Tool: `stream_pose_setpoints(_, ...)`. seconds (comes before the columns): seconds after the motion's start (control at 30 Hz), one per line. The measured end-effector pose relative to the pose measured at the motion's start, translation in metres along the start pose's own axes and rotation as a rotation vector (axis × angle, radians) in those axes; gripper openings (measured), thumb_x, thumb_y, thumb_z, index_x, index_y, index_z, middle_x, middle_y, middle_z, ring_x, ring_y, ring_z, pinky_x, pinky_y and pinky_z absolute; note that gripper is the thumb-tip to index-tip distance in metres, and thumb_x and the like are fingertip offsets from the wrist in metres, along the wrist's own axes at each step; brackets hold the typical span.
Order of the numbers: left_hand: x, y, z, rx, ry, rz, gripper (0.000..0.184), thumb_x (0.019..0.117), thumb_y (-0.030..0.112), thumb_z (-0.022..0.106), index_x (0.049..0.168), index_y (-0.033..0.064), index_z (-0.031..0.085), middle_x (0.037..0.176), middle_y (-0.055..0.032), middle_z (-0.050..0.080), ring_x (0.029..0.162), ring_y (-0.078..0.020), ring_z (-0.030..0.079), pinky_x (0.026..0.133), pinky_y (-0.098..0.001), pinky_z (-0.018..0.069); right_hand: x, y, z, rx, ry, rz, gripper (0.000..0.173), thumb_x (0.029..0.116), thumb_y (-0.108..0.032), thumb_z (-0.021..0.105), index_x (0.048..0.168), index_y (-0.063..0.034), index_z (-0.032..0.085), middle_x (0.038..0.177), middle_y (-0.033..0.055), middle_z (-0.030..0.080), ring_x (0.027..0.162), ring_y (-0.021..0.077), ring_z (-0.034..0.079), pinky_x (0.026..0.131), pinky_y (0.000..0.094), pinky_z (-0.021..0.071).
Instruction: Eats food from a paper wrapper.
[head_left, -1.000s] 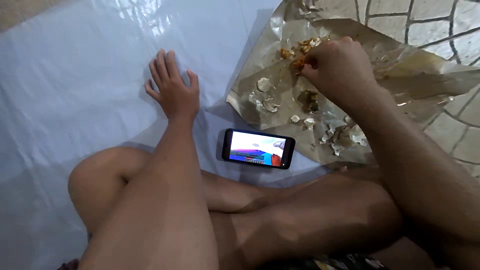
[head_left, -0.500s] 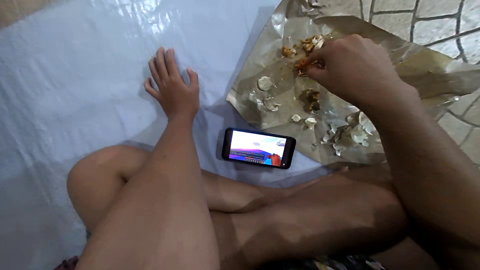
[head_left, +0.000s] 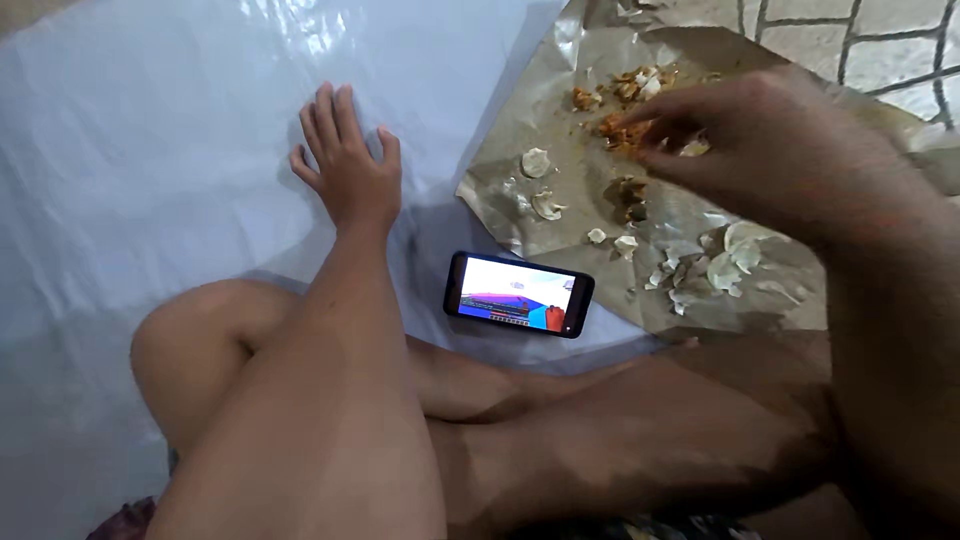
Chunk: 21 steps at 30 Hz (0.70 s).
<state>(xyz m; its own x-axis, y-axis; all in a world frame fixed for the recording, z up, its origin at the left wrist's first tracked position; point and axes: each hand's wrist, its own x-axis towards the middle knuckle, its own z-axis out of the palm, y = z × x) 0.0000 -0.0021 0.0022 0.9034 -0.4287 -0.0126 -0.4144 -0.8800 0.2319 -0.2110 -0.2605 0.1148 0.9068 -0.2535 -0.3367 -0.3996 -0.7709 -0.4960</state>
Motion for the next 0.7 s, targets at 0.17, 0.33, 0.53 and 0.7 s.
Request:
stream_pose_setpoints(0.17,0.0,-0.001,0.0,-0.001,0.0,0.006,0.059,0.1035,0.045,0.039,0.158,0.0221,0.038,0.167,-0.0054,0.031,0.156,-0.0296,0.022,0.116,-0.0676,0.016,0.006,-0.016,0.037,0.113,-0.073,-0.119,0.004,0.095,-0.008,0.072,0.098,-0.0101,0.074,0.088,0.0056,0.074,0.081,0.0198,0.072,0.076,0.0456,0.0597)
stream_pose_setpoints(0.33,0.0,-0.001,0.001,-0.017,0.012,0.006,0.059,0.1035,0.044,0.04,0.158,0.0219,0.039,0.167,-0.0045,0.033,0.156,-0.0289,0.023,0.116,-0.0675,0.0153,0.01,-0.016,0.056,0.013,-0.059,-0.115,0.009,0.0966,-0.003,0.069,0.096,-0.0063,0.077,0.09,0.012,0.074,0.084,0.0293,0.072,0.079,0.053,0.0579)
stream_pose_setpoints(0.53,0.005,-0.012,0.01,0.034,0.044,0.045,0.06,0.1035,0.049,0.037,0.158,0.0238,0.039,0.166,-0.0073,0.034,0.155,-0.0298,0.027,0.114,-0.069,0.0191,0.005,-0.028,0.063,-0.04,-0.094,-0.139,0.016,0.0991,0.001,0.062,0.101,-0.0051,0.077,0.095,0.0136,0.074,0.089,0.0315,0.072,0.082,0.0523,0.0575)
stream_pose_setpoints(0.7,0.001,-0.001,0.0,-0.006,-0.014,-0.01,0.06,0.1032,0.047,0.04,0.159,0.0244,0.037,0.168,-0.0015,0.031,0.156,-0.0277,0.021,0.116,-0.0666,0.0144,0.005,-0.035,0.07,-0.148,-0.033,-0.103,0.007,0.0955,-0.006,0.069,0.093,-0.0079,0.075,0.089,0.0149,0.074,0.081,0.0397,0.071,0.065,0.0623,0.0535)
